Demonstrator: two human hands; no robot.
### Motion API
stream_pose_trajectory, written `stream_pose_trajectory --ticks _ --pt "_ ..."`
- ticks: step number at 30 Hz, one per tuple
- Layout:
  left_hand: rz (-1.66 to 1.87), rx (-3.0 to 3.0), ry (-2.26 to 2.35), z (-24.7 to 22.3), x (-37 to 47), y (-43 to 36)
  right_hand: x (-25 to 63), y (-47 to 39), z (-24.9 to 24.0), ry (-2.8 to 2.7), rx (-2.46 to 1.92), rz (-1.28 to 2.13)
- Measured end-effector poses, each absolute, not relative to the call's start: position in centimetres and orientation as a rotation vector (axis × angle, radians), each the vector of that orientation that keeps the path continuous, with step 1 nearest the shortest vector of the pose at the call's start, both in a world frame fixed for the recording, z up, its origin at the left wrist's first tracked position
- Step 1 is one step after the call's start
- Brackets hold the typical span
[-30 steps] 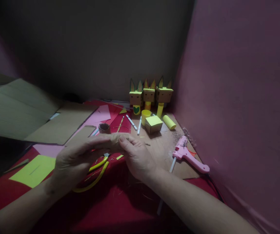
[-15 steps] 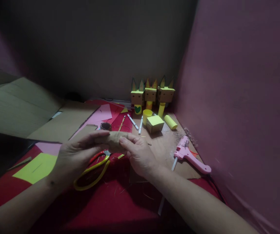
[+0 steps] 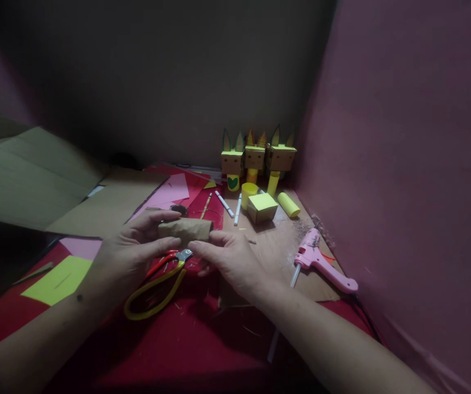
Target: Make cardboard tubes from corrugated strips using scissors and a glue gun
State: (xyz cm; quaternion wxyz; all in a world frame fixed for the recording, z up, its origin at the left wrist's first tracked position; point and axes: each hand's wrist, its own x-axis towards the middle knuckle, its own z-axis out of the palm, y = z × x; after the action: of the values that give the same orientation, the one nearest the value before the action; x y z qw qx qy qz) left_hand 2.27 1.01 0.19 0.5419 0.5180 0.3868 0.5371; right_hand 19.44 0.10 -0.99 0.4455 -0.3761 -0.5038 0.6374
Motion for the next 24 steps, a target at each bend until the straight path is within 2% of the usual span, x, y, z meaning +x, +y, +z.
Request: stream_pose_trajectory --ticks 7,12,24 --pt "1.26 1.134 0.825 0.4 2.1 1.4 19.8 -0.3 -0.8 -1.554 -0.927 1.121" --pt "1.173 0.961 0.737 0.7 0.9 2.6 19.9 -0.7 -0.9 -1.47 -0.705 1.077" --pt "1.087 0.841 0.699 0.0 1.1 2.2 19.7 -0.9 -1.3 -1.577 -0.777 0.865"
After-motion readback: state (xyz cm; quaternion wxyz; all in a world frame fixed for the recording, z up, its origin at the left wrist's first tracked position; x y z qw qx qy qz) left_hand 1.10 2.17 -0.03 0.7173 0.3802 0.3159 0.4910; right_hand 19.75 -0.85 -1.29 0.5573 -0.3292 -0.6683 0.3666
